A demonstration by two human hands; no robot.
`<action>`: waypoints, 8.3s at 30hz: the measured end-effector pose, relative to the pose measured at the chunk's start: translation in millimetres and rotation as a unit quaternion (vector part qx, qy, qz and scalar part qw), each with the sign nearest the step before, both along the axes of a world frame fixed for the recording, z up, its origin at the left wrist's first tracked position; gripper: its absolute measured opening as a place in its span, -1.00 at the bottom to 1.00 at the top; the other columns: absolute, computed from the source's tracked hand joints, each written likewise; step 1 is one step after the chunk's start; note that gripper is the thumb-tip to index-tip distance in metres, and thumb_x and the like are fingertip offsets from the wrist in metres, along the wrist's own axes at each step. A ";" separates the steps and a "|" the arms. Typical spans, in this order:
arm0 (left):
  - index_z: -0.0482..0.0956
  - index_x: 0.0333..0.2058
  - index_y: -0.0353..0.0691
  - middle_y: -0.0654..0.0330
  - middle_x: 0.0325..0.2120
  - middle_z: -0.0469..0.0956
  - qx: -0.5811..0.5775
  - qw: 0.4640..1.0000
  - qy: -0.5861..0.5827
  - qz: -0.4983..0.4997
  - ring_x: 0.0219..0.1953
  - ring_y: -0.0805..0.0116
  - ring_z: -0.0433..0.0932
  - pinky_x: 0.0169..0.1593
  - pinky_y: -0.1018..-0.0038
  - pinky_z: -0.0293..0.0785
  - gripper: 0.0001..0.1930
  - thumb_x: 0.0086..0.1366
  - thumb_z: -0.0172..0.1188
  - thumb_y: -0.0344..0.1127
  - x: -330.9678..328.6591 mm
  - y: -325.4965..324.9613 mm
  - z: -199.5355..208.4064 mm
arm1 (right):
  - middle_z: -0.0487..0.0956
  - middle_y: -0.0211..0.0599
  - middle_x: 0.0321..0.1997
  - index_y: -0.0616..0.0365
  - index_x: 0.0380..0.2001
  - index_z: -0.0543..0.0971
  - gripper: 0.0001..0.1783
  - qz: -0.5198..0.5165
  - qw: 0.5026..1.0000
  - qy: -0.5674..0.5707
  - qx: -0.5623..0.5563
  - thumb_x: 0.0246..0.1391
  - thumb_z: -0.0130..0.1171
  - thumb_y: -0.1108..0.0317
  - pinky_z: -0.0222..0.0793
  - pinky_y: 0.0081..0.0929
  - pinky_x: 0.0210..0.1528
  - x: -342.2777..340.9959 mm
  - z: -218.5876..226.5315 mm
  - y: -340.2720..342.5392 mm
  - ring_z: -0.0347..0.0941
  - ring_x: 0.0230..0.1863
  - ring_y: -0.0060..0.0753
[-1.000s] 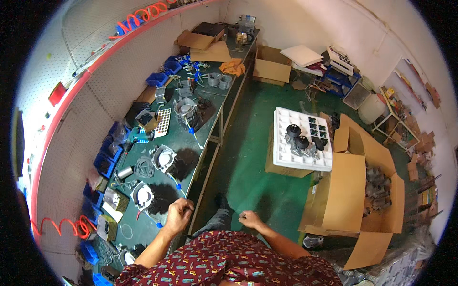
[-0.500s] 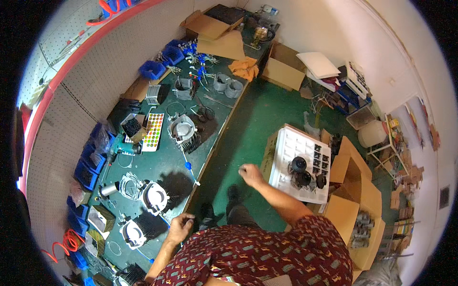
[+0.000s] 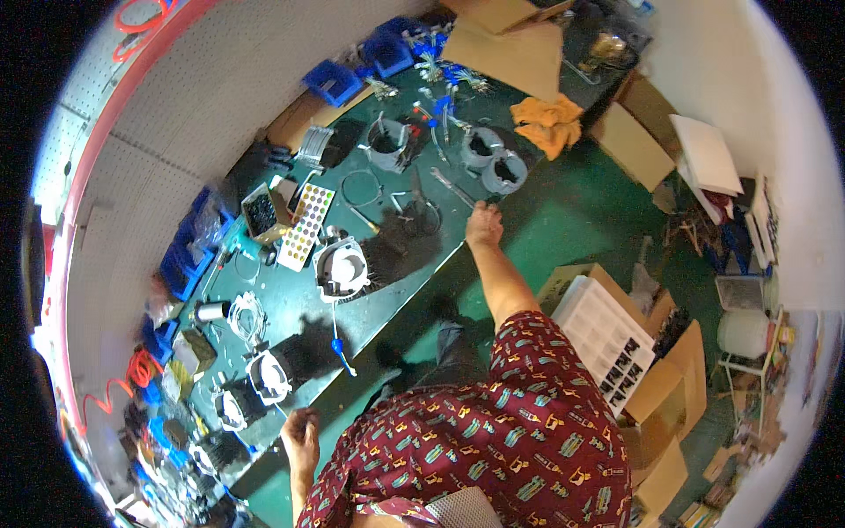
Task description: The person uses a pneumatic tool to fasten parts of a circular metal housing, then attaches blue wire connectors to the assembly. They repeat the process on multiple units, moving finished items aside on the workbench.
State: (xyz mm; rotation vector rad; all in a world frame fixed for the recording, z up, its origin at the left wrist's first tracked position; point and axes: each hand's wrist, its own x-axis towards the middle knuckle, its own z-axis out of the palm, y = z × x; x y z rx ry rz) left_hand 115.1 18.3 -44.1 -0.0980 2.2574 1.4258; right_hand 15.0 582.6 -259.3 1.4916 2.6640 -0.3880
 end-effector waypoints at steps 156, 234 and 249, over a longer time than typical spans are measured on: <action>0.64 -0.38 -0.41 -0.20 -0.45 0.62 -0.273 0.900 0.146 0.307 -0.35 -0.09 0.65 -0.20 0.22 0.56 -0.75 0.16 0.16 -0.28 -60.8 -14.4 -8.1 | 0.65 -0.18 -0.10 0.04 -0.06 0.52 -0.64 0.751 0.504 0.153 -0.400 0.09 0.28 0.20 0.33 -0.05 0.03 -126.7 103.5 -446.6 0.56 -0.01 -0.04; 0.42 -0.34 -0.27 -0.09 -0.46 0.49 -0.335 0.860 0.226 0.312 -0.34 -0.19 0.55 -0.29 0.02 0.45 -0.85 0.20 0.20 -0.38 -35.9 -138.1 -48.8 | 0.61 -0.18 -0.21 -0.01 -0.06 0.66 -0.64 0.791 0.548 0.188 -0.197 0.07 0.31 0.16 0.38 -0.09 -0.03 -122.9 99.2 -648.6 0.53 -0.07 -0.10; 0.63 -0.32 -0.43 0.22 -0.63 0.56 -0.186 0.913 0.105 0.346 -0.62 0.49 0.50 -0.54 0.48 0.44 -0.74 0.24 0.18 -0.28 -67.9 -229.6 -19.8 | 0.61 -0.21 -0.18 -0.03 -0.04 0.66 -0.65 0.809 0.530 0.165 -0.192 0.12 0.27 0.14 0.38 -0.06 -0.02 -127.7 110.0 -644.7 0.54 -0.06 -0.10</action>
